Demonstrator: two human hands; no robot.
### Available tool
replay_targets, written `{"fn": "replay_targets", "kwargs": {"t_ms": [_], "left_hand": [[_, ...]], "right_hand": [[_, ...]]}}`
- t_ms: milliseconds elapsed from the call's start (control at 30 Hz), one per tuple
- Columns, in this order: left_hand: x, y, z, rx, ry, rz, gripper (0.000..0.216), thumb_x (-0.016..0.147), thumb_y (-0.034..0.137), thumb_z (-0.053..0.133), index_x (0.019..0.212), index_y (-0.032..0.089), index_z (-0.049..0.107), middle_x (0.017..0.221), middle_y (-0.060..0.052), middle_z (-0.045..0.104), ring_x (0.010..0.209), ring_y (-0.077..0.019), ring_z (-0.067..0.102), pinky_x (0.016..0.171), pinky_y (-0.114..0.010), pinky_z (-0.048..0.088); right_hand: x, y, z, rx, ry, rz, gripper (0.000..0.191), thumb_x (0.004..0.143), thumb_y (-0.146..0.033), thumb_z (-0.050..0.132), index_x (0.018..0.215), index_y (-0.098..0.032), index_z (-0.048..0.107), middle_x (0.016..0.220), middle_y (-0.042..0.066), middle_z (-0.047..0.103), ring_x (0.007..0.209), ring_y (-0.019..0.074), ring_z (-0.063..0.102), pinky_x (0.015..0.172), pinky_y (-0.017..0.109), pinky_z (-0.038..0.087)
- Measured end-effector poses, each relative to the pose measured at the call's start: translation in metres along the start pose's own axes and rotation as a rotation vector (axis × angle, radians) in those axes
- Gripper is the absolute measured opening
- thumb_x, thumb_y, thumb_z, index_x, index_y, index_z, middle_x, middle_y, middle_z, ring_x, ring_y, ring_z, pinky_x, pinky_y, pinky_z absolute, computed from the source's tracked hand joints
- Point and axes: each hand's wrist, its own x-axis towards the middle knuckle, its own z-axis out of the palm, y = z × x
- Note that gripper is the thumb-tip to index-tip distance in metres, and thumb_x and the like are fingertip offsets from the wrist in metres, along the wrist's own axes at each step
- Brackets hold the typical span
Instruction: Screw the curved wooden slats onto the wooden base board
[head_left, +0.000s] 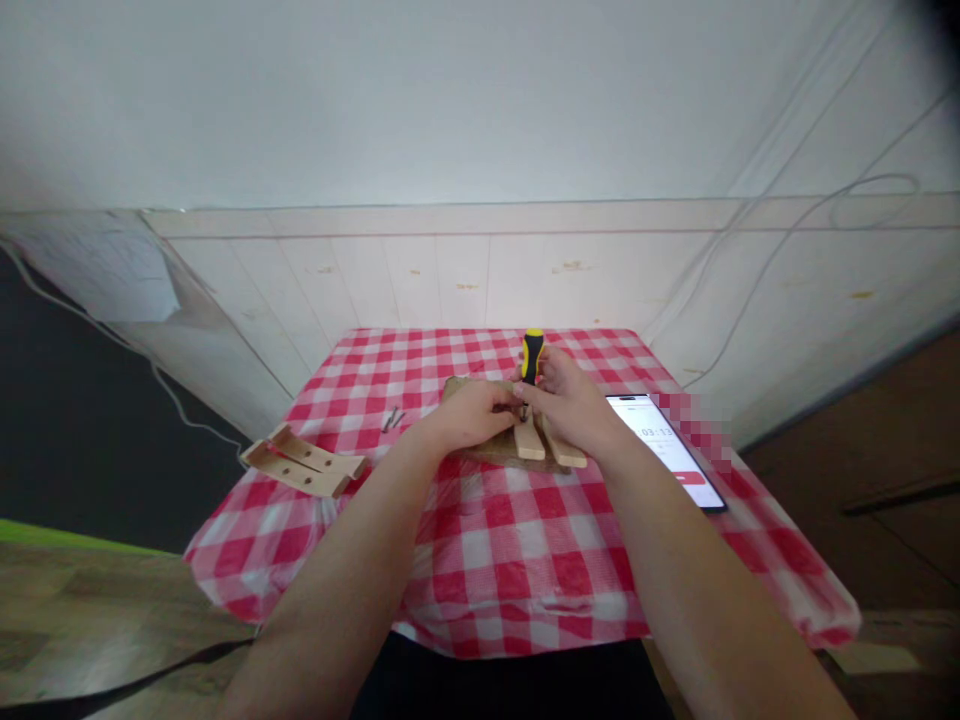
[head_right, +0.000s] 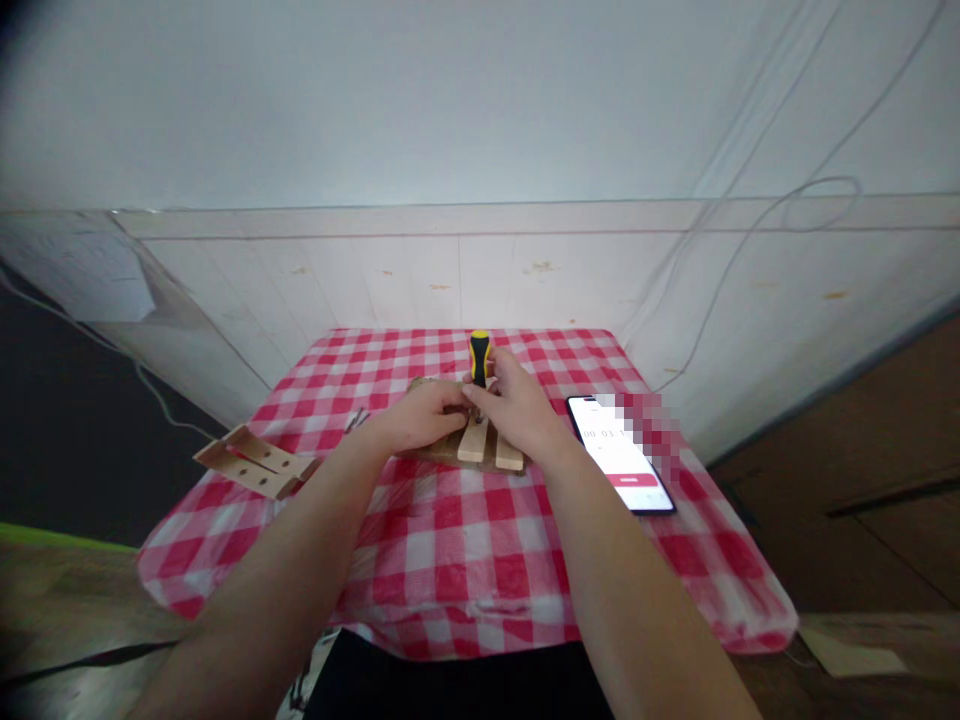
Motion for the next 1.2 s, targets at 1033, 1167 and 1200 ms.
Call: {"fn": "replay_targets", "kwargs": {"t_ms": [1033, 1167, 1200], "left_hand": [[-0.001, 0.005, -0.002, 0.029, 0.009, -0.028, 0.019, 0.079, 0.015, 0.049, 0.081, 0.015, 0.068, 0.078, -0.001, 0.068, 0.071, -0.0134, 0.058, 0.065, -0.023, 0.043], [0.000, 0.005, -0.002, 0.032, -0.002, -0.055, 0.018, 0.078, 0.016, 0.050, 0.079, 0.014, 0.068, 0.079, -0.003, 0.069, 0.073, -0.0146, 0.060, 0.067, -0.024, 0.043], [0.000, 0.005, -0.002, 0.032, 0.001, -0.054, 0.018, 0.078, 0.016, 0.050, 0.080, 0.014, 0.068, 0.081, -0.003, 0.069, 0.074, -0.0149, 0.060, 0.068, -0.024, 0.043]], "right_hand": [[-0.001, -0.011, -0.010, 0.013, 0.027, 0.107, 0.019, 0.075, -0.031, 0.059, 0.091, -0.021, 0.058, 0.079, 0.000, 0.060, 0.064, 0.0140, 0.053, 0.056, 0.029, 0.039], [0.000, -0.006, -0.008, -0.181, 0.174, 0.041, 0.035, 0.067, -0.042, 0.071, 0.088, -0.021, 0.052, 0.080, 0.000, 0.059, 0.070, 0.0167, 0.055, 0.062, 0.032, 0.042], [0.000, -0.005, -0.007, -0.205, 0.191, 0.029, 0.036, 0.068, -0.043, 0.071, 0.088, -0.021, 0.052, 0.080, 0.000, 0.059, 0.070, 0.0169, 0.055, 0.063, 0.033, 0.043]]}}
